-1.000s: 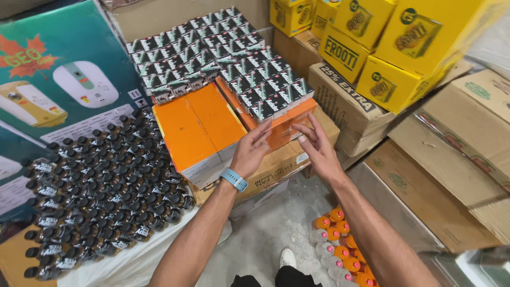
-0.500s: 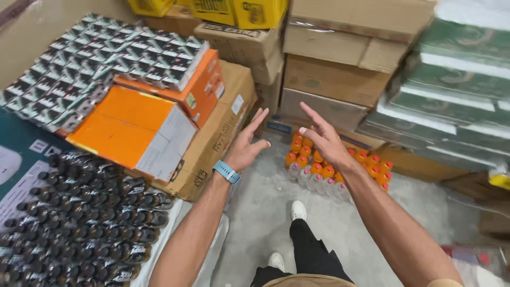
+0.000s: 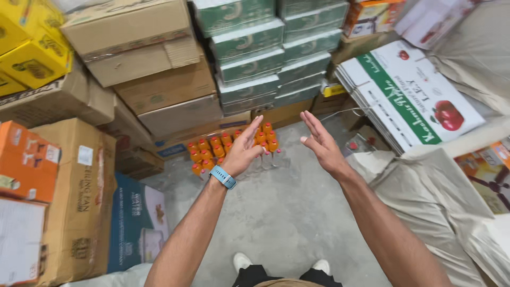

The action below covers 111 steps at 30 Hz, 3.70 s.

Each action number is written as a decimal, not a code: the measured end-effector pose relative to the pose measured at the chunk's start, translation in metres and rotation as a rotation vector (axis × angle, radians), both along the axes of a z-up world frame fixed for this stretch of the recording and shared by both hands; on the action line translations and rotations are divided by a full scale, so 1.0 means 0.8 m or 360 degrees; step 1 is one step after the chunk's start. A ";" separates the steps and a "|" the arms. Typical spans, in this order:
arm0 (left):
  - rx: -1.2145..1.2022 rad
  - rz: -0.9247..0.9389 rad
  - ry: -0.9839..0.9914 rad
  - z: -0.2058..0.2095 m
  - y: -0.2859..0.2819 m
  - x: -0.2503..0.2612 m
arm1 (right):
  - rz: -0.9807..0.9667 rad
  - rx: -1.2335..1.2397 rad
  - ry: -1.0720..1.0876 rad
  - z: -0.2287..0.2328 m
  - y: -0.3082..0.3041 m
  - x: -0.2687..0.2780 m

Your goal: The person repeatedly picks up small black boxes from a white box and places them onto an orange box, stacking them in neat rows. The person handles the boxes one at a time, moving between two locations to continue the stacking process.

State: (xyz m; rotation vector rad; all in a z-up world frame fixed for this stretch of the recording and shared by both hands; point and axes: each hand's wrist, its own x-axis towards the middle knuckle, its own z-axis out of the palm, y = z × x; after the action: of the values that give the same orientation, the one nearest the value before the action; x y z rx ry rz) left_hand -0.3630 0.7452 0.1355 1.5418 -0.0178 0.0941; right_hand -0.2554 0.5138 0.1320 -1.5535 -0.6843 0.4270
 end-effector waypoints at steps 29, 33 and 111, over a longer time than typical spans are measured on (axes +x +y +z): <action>0.0045 -0.1390 0.0116 -0.073 -0.792 0.423 | -0.1786 -0.0056 0.0198 -0.103 -0.813 0.109; 0.0084 -0.1499 0.0211 -0.094 -0.842 0.477 | -0.1908 0.0002 0.0241 -0.127 -0.831 0.168; -0.1052 0.0798 0.0163 -0.111 -0.362 0.216 | -0.0052 0.0191 -0.0007 -0.050 -0.262 0.204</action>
State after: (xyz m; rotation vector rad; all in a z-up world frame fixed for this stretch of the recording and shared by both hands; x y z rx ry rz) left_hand -0.1900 0.4555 0.0469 0.8597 0.4425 0.3792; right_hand -0.0919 0.3044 0.0922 -1.4506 -0.6755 0.3519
